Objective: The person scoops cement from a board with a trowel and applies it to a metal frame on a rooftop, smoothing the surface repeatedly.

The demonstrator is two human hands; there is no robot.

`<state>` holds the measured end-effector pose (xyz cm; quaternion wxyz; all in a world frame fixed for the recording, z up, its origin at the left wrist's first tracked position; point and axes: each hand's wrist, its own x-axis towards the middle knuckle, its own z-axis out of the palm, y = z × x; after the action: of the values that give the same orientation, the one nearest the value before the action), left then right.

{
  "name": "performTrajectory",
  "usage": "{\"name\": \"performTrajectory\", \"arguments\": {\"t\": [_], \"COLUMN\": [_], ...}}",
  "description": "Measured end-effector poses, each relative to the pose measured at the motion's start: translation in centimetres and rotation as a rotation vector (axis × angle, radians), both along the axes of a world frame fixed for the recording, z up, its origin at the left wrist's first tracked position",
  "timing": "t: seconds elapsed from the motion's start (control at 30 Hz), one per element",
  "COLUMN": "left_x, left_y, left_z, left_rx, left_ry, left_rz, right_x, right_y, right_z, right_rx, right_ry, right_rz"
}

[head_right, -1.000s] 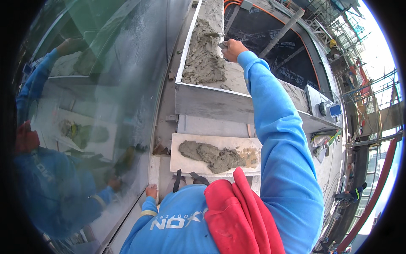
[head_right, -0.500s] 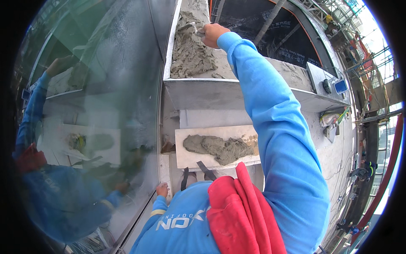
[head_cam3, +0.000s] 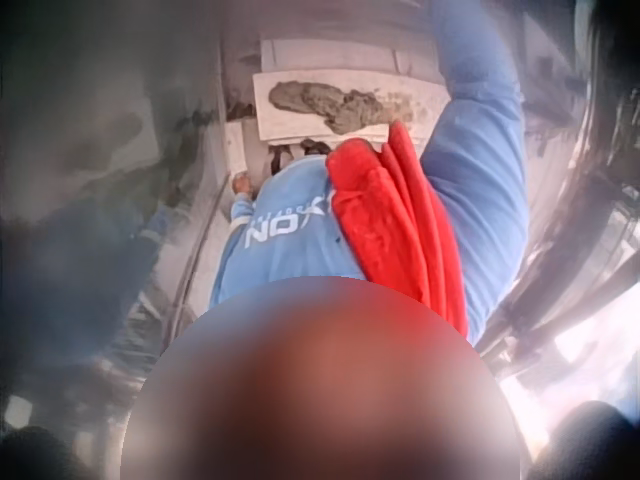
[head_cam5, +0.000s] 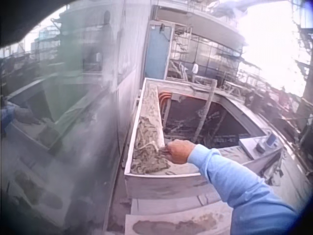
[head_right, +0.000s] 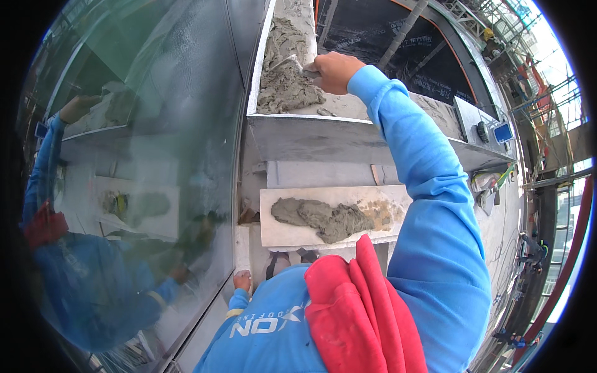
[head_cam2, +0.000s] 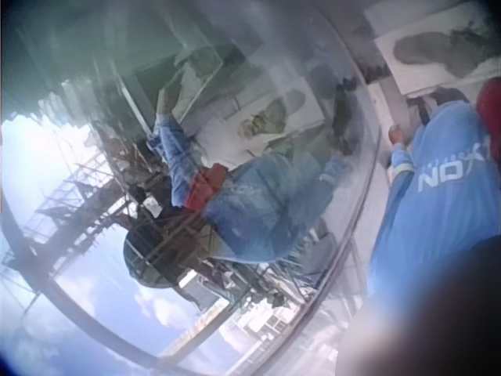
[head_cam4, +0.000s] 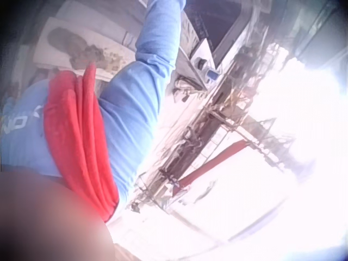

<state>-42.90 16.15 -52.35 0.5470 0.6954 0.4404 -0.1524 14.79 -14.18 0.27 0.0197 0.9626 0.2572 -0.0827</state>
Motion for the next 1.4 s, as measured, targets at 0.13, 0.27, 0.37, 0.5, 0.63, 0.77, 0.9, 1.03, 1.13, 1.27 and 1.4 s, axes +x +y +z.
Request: {"name": "performTrajectory", "arguments": {"t": [0.13, 0.27, 0.37, 0.5, 0.63, 0.77, 0.9, 1.03, 1.13, 1.27, 1.4], "left_x": [-0.5, 0.2, 1.0, 2.0, 2.7, 2.3, 2.4, 2.9, 2.9, 2.5, 2.2], "left_y": [0.2, 1.6, 2.4, 2.0, 1.1, 1.0, 1.4, 1.3, 1.2, 1.1, 0.6], "left_z": [0.2, -0.7, -1.4, -1.6, -1.7, -2.0, -1.2, 0.9, 1.6, 0.3, -1.7], "left_rx": [-0.014, 0.000, 0.051, 0.008, 0.095, 0.048, 0.028, -0.059, -0.070, 0.017, 0.130], "left_ry": [0.036, 0.007, -0.073, -0.110, 0.017, -0.012, -0.011, -0.005, 0.005, 0.019, -0.081], "left_rz": [-0.007, -0.064, -0.098, -0.010, -0.135, -0.156, -0.148, 0.005, 0.039, -0.085, -0.118], "right_x": [3.0, 8.4, 8.9, 4.8, 3.1, 3.3, 1.8, -0.3, -2.2, -6.4, -9.3], "right_y": [-4.5, -3.5, -2.7, -4.8, -6.4, -4.5, -3.3, -4.9, -4.3, -2.6, -3.3], "right_z": [1.3, -2.4, -5.7, -4.3, 1.0, -0.2, -4.0, -2.4, -1.6, -3.7, -3.2], "right_rx": [0.142, 0.184, 0.275, 0.244, 0.214, 0.289, 0.264, 0.235, 0.325, 0.281, 0.253], "right_ry": [-0.072, -0.222, 0.013, 0.191, 0.354, 0.029, 0.052, 0.100, 0.080, 0.050, 0.049], "right_rz": [0.013, -0.270, -0.433, -0.207, -0.264, -0.202, -0.060, 0.020, -0.068, 0.034, -0.083]}}
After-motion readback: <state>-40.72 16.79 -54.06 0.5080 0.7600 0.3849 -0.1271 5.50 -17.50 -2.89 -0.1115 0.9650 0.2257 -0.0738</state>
